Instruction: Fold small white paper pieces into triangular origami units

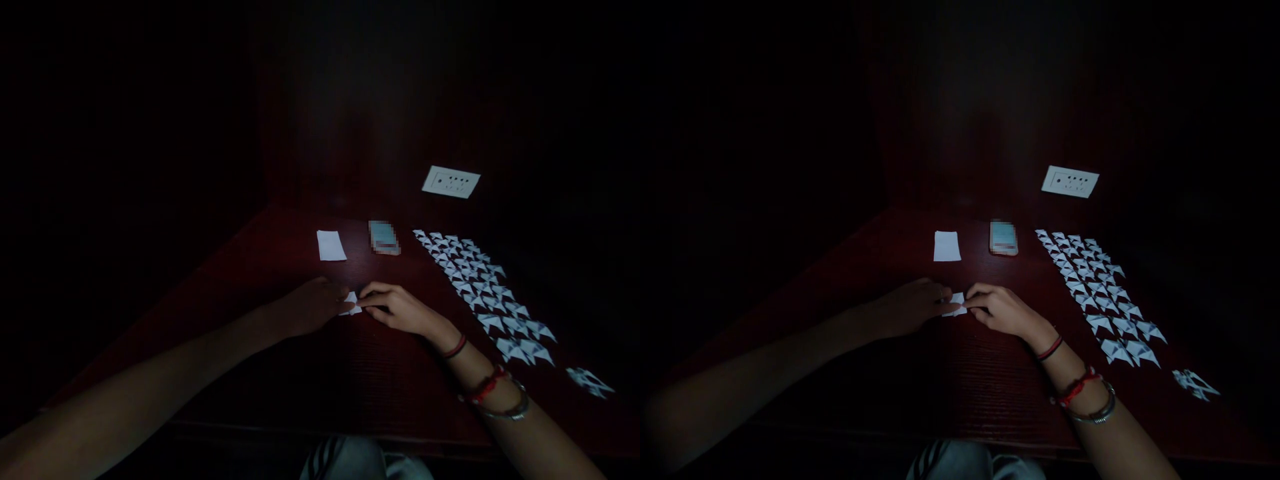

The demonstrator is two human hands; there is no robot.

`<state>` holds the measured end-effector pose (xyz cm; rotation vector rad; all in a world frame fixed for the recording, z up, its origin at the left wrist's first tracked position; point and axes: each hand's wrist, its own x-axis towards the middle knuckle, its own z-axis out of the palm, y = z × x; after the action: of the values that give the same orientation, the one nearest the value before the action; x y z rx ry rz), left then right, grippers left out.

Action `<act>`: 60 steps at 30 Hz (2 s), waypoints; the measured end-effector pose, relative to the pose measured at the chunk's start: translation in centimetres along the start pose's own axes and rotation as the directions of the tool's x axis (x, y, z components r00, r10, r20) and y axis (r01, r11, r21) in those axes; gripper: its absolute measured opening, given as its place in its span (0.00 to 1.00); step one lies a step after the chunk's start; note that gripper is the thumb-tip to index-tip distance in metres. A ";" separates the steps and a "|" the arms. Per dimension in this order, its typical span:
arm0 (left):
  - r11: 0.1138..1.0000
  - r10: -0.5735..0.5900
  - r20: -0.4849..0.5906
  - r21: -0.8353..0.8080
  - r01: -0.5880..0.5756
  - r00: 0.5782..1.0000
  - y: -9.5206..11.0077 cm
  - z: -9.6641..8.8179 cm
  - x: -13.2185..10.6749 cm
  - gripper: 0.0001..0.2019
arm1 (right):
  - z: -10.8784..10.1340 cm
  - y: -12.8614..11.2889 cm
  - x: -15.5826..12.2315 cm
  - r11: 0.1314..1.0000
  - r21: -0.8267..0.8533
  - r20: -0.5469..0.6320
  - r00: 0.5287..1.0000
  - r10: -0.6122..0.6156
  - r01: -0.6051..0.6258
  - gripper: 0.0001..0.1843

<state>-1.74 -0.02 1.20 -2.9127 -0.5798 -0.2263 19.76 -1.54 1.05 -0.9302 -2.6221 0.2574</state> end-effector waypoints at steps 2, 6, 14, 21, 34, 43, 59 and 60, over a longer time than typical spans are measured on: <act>1.000 -0.013 0.002 -0.012 0.013 1.000 0.2 0.2 -0.1 0.16 | 0.0 -0.2 0.1 1.000 0.002 0.018 1.000 0.005 -0.005 0.15; 0.998 -0.007 0.014 -0.065 0.007 1.000 0.0 0.5 -0.3 0.19 | -0.4 -0.5 0.0 0.997 0.071 0.046 0.999 -0.008 0.005 0.15; 0.987 -0.069 0.023 -0.147 0.072 0.997 0.2 1.1 0.0 0.22 | -0.3 0.7 -0.4 0.987 0.118 -0.144 0.982 0.126 -0.110 0.13; 0.960 0.055 0.014 -0.275 -0.049 0.998 -1.3 1.6 -0.2 0.33 | 0.9 1.7 -0.1 0.968 0.174 -0.178 0.961 0.209 -0.179 0.15; 0.968 0.080 0.014 -0.240 -0.074 0.997 -1.6 1.5 -0.2 0.31 | 1.8 2.6 0.7 0.863 0.384 -0.097 0.915 0.392 -0.329 0.08; 0.962 0.058 0.024 -0.268 -0.050 0.998 -1.7 1.3 0.1 0.32 | 2.1 2.3 0.9 0.742 0.561 -0.031 0.887 0.461 -0.366 0.10; 0.951 0.064 0.047 -0.305 -0.047 0.997 -2.1 1.3 0.4 0.35 | 0.5 2.3 0.3 0.967 0.232 -0.066 0.990 0.121 -0.103 0.06; 0.951 0.066 0.043 -0.306 -0.050 0.997 -2.1 1.3 0.5 0.35 | 0.4 2.3 0.3 0.972 0.221 -0.061 0.994 0.094 -0.078 0.06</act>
<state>-1.98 2.30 0.31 -3.2388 -0.5060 -0.2521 20.71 0.44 0.10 -0.9588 -2.4315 0.5137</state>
